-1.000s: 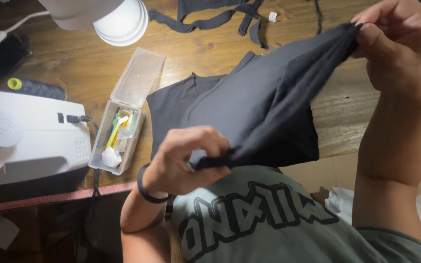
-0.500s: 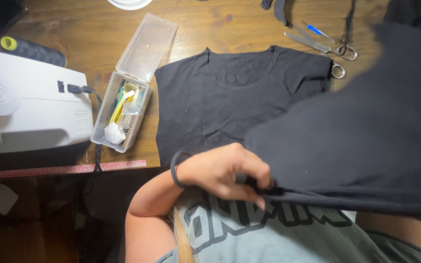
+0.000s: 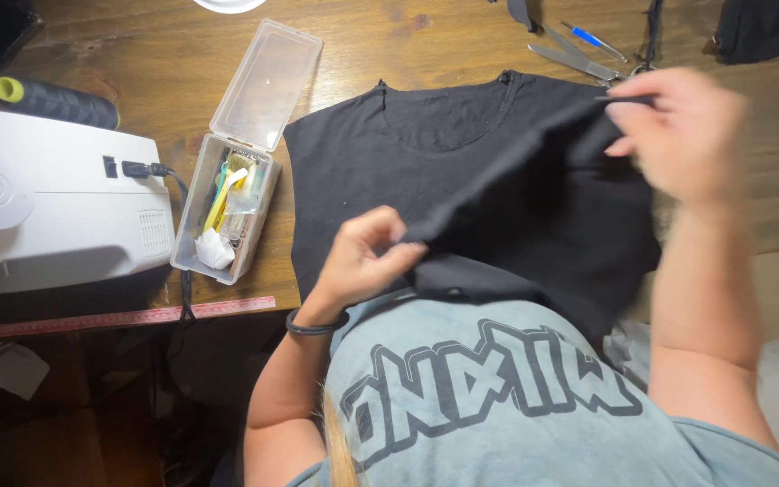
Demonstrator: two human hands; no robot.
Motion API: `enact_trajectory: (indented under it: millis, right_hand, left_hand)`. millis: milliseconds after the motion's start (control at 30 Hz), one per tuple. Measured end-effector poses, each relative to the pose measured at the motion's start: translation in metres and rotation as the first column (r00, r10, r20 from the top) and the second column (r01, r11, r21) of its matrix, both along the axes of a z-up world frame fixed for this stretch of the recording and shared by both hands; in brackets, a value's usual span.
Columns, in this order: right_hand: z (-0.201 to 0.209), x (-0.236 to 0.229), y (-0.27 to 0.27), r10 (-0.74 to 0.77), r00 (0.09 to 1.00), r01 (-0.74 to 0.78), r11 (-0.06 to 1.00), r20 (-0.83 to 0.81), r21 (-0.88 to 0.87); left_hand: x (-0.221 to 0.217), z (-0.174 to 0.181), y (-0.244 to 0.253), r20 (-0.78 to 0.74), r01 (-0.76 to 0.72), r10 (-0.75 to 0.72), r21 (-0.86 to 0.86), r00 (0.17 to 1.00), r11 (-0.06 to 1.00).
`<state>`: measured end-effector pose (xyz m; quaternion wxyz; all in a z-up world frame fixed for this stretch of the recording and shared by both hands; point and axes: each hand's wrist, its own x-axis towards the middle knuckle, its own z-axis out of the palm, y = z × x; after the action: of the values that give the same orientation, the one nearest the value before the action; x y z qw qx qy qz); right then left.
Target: Modifying a black t-shirt by ripping seams with a seam ripper, cutting fabric with scissors, and aligning the garment for sewing.
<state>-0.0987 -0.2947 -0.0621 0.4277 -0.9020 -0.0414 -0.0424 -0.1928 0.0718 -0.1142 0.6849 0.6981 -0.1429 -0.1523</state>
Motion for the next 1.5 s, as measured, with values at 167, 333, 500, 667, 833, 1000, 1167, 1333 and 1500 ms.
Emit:
enact_trajectory:
  millis: [167, 333, 500, 667, 833, 1000, 1167, 1333, 1500]
  right_hand:
    - [-0.081, 0.042, 0.043, 0.014, 0.977, 0.035, 0.973, -0.211, 0.229]
    - [-0.110, 0.057, 0.074, 0.107, 0.970, -0.026, 0.939, -0.218, 0.344]
    - [-0.117, 0.066, 0.089, 0.159, 0.965, -0.057, 0.902, -0.207, 0.428]
    - [-0.126, 0.073, 0.087, 0.135, 0.924, 0.076, 0.853, -0.359, 0.516]
    - [-0.131, 0.080, 0.088, 0.158, 0.925, 0.045, 0.859, -0.346, 0.511]
    - [-0.131, 0.087, 0.086, 0.191, 0.937, -0.073, 0.926, -0.291, 0.371]
    - [-0.119, 0.080, 0.076, 0.263, 0.925, -0.109, 0.876, -0.276, 0.470]
    - [-0.060, 0.079, 0.075, 0.194, 0.948, -0.030, 0.845, -0.253, 0.534]
    - [-0.070, 0.120, 0.070, 0.074, 0.971, 0.051, 0.865, -0.228, 0.499]
  left_hand:
    - [-0.002, -0.017, 0.023, -0.194, -0.452, 0.413, -0.247, 0.890, 0.857]
    - [0.016, -0.049, 0.044, -0.319, -0.714, 0.639, -0.312, 0.700, 0.627]
    - [0.029, -0.058, 0.054, -0.195, -0.775, 0.753, -0.239, 0.629, 0.586]
    - [0.037, -0.052, 0.055, -0.002, -0.760, 0.761, -0.062, 0.649, 0.647]
    - [0.024, -0.069, 0.059, -0.091, -0.747, 0.744, 0.001, 0.662, 0.664]
    - [0.002, -0.059, 0.052, -0.106, -0.624, 0.690, 0.346, 0.716, 0.700]
    - [-0.006, -0.059, 0.055, 0.136, -0.710, 0.703, 0.258, 0.698, 0.655]
    - [0.051, -0.044, 0.094, 0.035, -0.713, 0.715, 0.111, 0.699, 0.692]
    - [0.153, 0.005, 0.087, -0.193, -0.581, 0.561, -0.446, 0.805, 0.681]
